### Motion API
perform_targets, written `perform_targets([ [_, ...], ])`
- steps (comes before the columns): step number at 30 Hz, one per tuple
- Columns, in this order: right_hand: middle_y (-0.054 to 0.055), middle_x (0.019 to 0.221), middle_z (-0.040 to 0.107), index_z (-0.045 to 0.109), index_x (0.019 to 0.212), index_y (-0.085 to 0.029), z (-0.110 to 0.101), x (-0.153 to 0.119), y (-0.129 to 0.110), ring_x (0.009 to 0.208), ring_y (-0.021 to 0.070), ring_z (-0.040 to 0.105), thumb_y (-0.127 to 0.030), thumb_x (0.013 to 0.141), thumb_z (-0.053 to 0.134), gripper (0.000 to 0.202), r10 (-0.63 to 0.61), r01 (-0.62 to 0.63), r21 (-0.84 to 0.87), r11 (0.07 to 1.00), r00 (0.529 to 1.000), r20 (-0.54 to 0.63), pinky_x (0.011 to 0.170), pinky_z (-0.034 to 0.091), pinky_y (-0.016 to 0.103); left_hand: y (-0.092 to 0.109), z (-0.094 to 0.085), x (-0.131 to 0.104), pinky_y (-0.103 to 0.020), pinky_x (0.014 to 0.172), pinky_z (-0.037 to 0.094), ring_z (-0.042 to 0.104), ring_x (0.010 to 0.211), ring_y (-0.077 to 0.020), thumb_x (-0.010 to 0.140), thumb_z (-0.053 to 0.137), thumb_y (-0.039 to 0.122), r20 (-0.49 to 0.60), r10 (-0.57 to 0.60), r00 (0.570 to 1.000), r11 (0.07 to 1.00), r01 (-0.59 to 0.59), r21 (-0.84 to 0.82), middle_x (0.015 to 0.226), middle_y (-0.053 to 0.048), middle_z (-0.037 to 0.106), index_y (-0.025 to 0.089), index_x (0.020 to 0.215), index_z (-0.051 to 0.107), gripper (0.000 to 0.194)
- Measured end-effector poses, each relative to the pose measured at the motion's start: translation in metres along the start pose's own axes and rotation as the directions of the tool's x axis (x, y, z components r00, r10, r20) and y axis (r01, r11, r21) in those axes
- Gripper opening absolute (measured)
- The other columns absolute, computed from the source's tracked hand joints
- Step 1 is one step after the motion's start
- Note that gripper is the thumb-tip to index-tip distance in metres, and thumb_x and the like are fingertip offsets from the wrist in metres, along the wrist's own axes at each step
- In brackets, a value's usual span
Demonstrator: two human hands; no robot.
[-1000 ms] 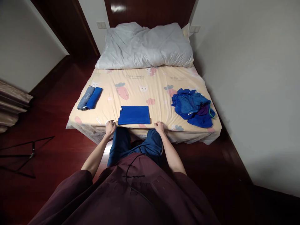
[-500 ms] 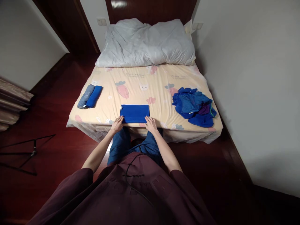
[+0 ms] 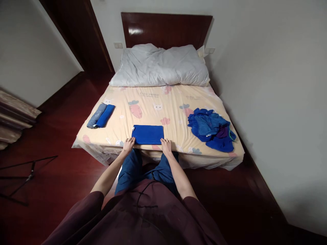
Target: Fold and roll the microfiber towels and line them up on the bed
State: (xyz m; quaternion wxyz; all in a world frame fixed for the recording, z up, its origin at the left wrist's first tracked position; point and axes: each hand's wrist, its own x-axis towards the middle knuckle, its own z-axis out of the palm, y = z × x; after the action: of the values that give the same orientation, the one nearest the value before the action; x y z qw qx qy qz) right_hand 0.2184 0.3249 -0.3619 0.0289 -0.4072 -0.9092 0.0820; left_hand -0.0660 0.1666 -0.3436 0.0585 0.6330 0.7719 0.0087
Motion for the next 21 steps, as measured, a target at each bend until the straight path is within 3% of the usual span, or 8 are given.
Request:
perform_targets([
  [5,0.009,0.143,0.066,0.069,0.135,-0.02,0.003,-0.02,0.018,0.126,0.0291,0.059,-0.004,0.089,0.047,0.054,-0.047,0.05,0.116,0.992,0.999,-0.023,0.106,0.046,0.046,-0.013,0.007,-0.02,-0.048,0.117,0.041,0.053,0.141,-0.0282,0.09,0.047,0.007,-0.014,0.046,0.999,0.992,-0.047,-0.119,0.151,-0.017,0.057,0.016,0.145,0.059,0.057],
  [8,0.008,0.134,0.072,0.071,0.131,-0.02,0.006,-0.021,0.028,0.125,0.0259,0.061,-0.003,0.083,0.05,0.054,-0.038,0.059,0.299,0.952,0.996,-0.078,0.111,0.046,0.045,-0.02,0.014,-0.026,-0.044,0.115,0.044,0.057,0.135,-0.0254,0.082,0.049,0.006,-0.066,-0.038,0.997,0.944,0.014,-0.331,0.142,-0.012,0.065,0.019,0.141,0.063,0.061],
  [11,0.007,0.125,0.075,0.071,0.126,-0.02,0.009,-0.012,0.032,0.121,0.0221,0.066,-0.005,0.079,0.051,0.054,0.054,0.012,0.507,0.862,0.992,-0.114,0.11,0.05,0.042,-0.024,0.017,-0.024,-0.045,0.111,0.049,0.061,0.127,-0.0256,0.081,0.048,0.009,-0.087,-0.173,0.981,0.856,0.106,-0.506,0.132,-0.009,0.071,0.02,0.134,0.067,0.058],
  [15,0.008,0.112,0.078,0.072,0.113,-0.019,0.015,-0.003,0.034,0.106,0.0221,0.072,-0.015,0.08,0.052,0.039,0.146,-0.037,0.65,0.759,0.983,-0.115,0.099,0.056,0.038,-0.026,0.018,-0.017,-0.046,0.103,0.053,0.065,0.115,-0.0273,0.083,0.048,0.013,-0.071,-0.282,0.957,0.798,0.193,-0.571,0.118,-0.009,0.075,0.02,0.124,0.071,0.047],
  [18,0.007,0.086,0.077,0.071,0.094,-0.02,0.019,-0.005,0.038,0.084,0.0236,0.072,-0.028,0.087,0.054,0.02,0.202,-0.112,0.64,0.76,0.977,-0.069,0.083,0.059,0.036,-0.028,0.019,-0.015,-0.045,0.102,0.052,0.065,0.111,-0.0287,0.087,0.048,0.018,-0.057,-0.318,0.947,0.791,0.231,-0.566,0.109,-0.011,0.076,0.019,0.116,0.071,0.037],
  [21,0.005,0.072,0.071,0.067,0.083,-0.021,0.022,-0.007,0.043,0.074,0.0234,0.069,-0.036,0.09,0.057,0.019,0.239,-0.166,0.608,0.776,0.97,-0.04,0.077,0.058,0.035,-0.031,0.02,-0.013,-0.046,0.1,0.051,0.065,0.112,-0.031,0.091,0.05,0.027,-0.027,-0.356,0.934,0.775,0.279,-0.567,0.103,-0.012,0.076,0.02,0.107,0.071,0.027],
])
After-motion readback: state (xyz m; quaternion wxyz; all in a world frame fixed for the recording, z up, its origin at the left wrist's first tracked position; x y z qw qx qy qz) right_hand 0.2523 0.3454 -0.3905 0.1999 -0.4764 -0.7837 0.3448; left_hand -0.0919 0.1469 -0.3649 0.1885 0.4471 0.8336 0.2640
